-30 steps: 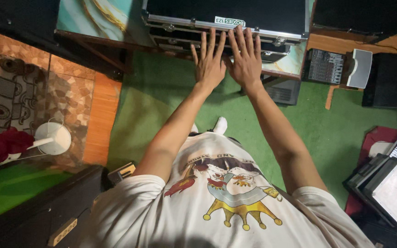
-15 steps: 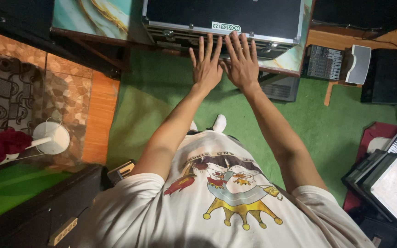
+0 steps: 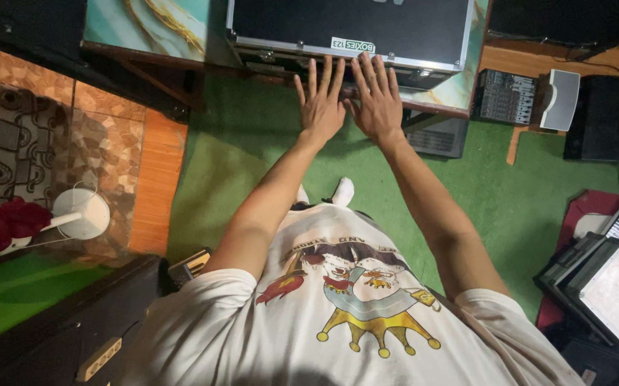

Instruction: The person picks up a black electronic device, places it into a foam-lined carrying case, removes it to adjust the foam, puts it back, closes the lid, and secures the latches.

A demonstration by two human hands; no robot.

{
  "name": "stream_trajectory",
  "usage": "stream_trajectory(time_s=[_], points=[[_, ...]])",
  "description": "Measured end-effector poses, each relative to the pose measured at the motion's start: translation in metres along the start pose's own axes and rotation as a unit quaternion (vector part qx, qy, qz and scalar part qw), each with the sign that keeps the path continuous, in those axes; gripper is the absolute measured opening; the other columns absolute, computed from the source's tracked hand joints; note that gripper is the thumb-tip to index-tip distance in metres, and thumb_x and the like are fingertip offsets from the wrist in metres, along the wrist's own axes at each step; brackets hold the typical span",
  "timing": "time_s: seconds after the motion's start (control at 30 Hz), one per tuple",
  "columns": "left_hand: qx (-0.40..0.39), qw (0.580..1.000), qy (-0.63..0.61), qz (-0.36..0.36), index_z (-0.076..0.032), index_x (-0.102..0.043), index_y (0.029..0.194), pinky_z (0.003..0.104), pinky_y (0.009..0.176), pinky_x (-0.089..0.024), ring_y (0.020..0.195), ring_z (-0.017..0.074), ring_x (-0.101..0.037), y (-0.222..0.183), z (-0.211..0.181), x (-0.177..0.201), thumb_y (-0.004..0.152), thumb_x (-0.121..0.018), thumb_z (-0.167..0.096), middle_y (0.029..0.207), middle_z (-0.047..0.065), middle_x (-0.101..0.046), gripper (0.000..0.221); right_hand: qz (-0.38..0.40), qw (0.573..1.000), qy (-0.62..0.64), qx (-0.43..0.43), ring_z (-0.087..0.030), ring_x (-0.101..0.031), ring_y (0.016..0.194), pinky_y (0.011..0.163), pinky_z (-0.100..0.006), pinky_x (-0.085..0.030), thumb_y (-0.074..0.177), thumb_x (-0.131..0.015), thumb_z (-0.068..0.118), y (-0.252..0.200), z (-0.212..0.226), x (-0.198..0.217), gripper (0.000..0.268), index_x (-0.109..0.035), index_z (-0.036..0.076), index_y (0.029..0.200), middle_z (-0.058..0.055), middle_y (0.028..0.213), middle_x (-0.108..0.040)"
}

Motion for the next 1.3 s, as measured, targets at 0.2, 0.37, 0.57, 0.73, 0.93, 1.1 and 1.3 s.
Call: stream_trajectory(time_s=[0.2, 0.37, 0.57, 0.73, 0.93, 1.1, 1.3], points=[[-0.027, 0.998, -0.009, -0.061, -0.018, -0.020, 0.164, 0.068, 0.126, -0.008, 0.152, 0.0364, -0.029, -0.002, -0.002, 0.004, 0.088, -0.070, -0.023, 0.169, 0.012, -0.020, 0.091, -0.013, 0.999, 0.030, -0.001, -0.034, -0.015, 0.160, 0.129, -0.052, -0.016, 0.103, -0.065, 0.043, 0.000, 0.005, 0.002, 0.084, -0.024, 0.012, 0.169, -0.012, 0.174, -0.019], [-0.046, 0.991, 0.009, -0.123, -0.022, -0.031, 0.162, 0.064, 0.129, -0.012, 0.142, 0.0329, -0.041, 0.006, -0.007, 0.007, 0.090, -0.069, -0.020, 0.158, 0.016, -0.042, 0.081, -0.043, 0.998, 0.036, 0.005, -0.039, -0.017, 0.161, 0.129, -0.053, -0.021, 0.100, -0.068, 0.023, 0.000, 0.010, 0.004, 0.082, -0.027, 0.008, 0.170, -0.017, 0.174, -0.021], [-0.066, 0.993, -0.017, -0.097, -0.020, -0.036, 0.160, 0.064, 0.127, -0.011, 0.149, 0.0370, -0.033, 0.017, -0.014, 0.005, 0.086, -0.068, -0.019, 0.156, 0.017, -0.042, 0.081, -0.117, 0.980, 0.158, -0.012, -0.042, -0.027, 0.157, 0.130, -0.055, -0.025, 0.091, -0.076, 0.008, -0.008, -0.002, 0.010, 0.086, -0.030, 0.003, 0.164, -0.020, 0.168, -0.030], [-0.102, 0.993, 0.024, -0.061, -0.024, -0.034, 0.159, 0.064, 0.127, -0.011, 0.156, 0.0401, -0.026, 0.014, -0.020, -0.020, 0.083, -0.064, -0.012, 0.164, 0.015, -0.027, 0.082, -0.149, 0.971, 0.166, -0.088, -0.044, -0.030, 0.155, 0.129, -0.056, -0.026, 0.087, -0.075, 0.004, -0.030, -0.014, 0.014, 0.088, -0.031, -0.001, 0.163, -0.024, 0.165, -0.033], [-0.083, 0.993, 0.028, -0.080, -0.026, -0.018, 0.168, 0.062, 0.130, -0.018, 0.147, 0.0450, -0.039, 0.003, -0.020, -0.041, 0.088, -0.061, -0.005, 0.175, 0.015, -0.012, 0.093, -0.139, 0.978, 0.104, -0.117, -0.044, -0.032, 0.150, 0.124, -0.059, -0.025, 0.085, -0.076, 0.008, -0.051, -0.038, 0.015, 0.087, -0.032, -0.001, 0.159, -0.022, 0.162, -0.036], [-0.046, 0.997, 0.003, -0.055, -0.025, -0.020, 0.164, 0.065, 0.122, -0.021, 0.141, 0.0469, -0.041, 0.010, -0.043, -0.041, 0.080, -0.063, -0.011, 0.168, 0.020, -0.016, 0.095, -0.173, 0.970, 0.109, -0.134, -0.040, -0.037, 0.152, 0.128, -0.052, -0.031, 0.094, -0.075, 0.007, -0.062, -0.047, 0.012, 0.082, -0.033, 0.005, 0.165, -0.018, 0.166, -0.036], [-0.115, 0.988, -0.071, -0.073, -0.022, -0.018, 0.161, 0.065, 0.118, -0.030, 0.143, 0.0421, -0.042, 0.031, -0.096, -0.037, 0.078, -0.067, -0.018, 0.161, 0.015, -0.032, 0.096, -0.181, 0.966, 0.092, -0.158, -0.044, -0.036, 0.147, 0.122, -0.051, -0.031, 0.085, -0.073, 0.005, -0.062, -0.062, 0.019, 0.088, -0.031, 0.000, 0.162, -0.026, 0.163, -0.033]])
Point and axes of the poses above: each hand's wrist, its own y-axis towards the middle knuckle, its own x-axis out of the back of the hand, z = x × y, the point moved 2 cm from there along y, towards the middle knuckle
